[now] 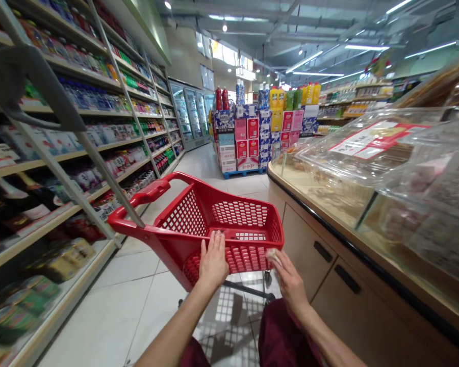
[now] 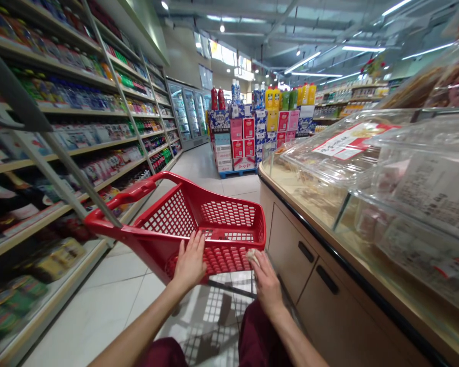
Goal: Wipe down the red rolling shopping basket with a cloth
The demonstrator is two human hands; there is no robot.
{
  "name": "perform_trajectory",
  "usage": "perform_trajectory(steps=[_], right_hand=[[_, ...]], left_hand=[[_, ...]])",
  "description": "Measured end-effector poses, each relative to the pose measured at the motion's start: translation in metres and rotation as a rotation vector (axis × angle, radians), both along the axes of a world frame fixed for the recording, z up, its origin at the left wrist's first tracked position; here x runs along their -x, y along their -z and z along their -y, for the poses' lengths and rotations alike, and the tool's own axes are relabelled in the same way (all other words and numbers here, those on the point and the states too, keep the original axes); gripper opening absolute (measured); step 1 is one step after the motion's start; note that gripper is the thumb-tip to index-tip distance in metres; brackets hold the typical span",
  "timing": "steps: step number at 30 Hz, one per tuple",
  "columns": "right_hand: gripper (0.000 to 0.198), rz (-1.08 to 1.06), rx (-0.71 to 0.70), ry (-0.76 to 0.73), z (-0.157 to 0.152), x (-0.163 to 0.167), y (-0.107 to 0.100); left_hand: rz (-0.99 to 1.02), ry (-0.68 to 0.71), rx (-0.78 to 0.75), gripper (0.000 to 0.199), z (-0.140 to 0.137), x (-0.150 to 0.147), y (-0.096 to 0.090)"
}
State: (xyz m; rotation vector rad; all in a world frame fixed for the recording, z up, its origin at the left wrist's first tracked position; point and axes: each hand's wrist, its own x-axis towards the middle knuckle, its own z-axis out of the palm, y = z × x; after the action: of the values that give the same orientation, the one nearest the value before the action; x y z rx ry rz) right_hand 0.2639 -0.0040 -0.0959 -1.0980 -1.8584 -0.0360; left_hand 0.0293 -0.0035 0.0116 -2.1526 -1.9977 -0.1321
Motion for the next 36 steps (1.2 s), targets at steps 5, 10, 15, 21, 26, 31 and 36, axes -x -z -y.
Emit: perform_trajectory(steps=[5, 10, 15, 21, 26, 31, 36], right_hand=[[0.049, -0.012, -0.084, -0.011, -0.012, 0.020, -0.011], [0.051, 0.104, -0.037, -0.079, 0.003, 0.027, 0.012], [0.051, 0.009, -0.103, -0.050, -0.016, 0.035, -0.022], [0.053, 0.106, -0.069, -0.145, -0.008, 0.051, 0.005], [0.052, -0.014, -0.111, -0.067, -0.012, 0.054, -0.024], [0.054, 0.089, -0.175, -0.152, -0.006, 0.058, -0.008], [0.052, 0.026, -0.097, -0.143, -0.004, 0.076, -0.017]], left_hand=[[0.001, -0.006, 0.007, 0.068, 0.000, -0.006, -0.004], [-0.026, 0.065, -0.030, 0.065, -0.002, 0.014, -0.012], [-0.080, -0.085, -0.120, 0.064, -0.005, 0.052, -0.022], [-0.077, -0.074, -0.109, 0.064, 0.000, 0.048, -0.022], [-0.065, -0.058, -0.129, 0.065, 0.005, 0.034, -0.018], [-0.067, -0.025, -0.165, 0.063, 0.014, 0.042, -0.025], [-0.101, -0.028, -0.199, 0.063, 0.024, 0.056, -0.033]])
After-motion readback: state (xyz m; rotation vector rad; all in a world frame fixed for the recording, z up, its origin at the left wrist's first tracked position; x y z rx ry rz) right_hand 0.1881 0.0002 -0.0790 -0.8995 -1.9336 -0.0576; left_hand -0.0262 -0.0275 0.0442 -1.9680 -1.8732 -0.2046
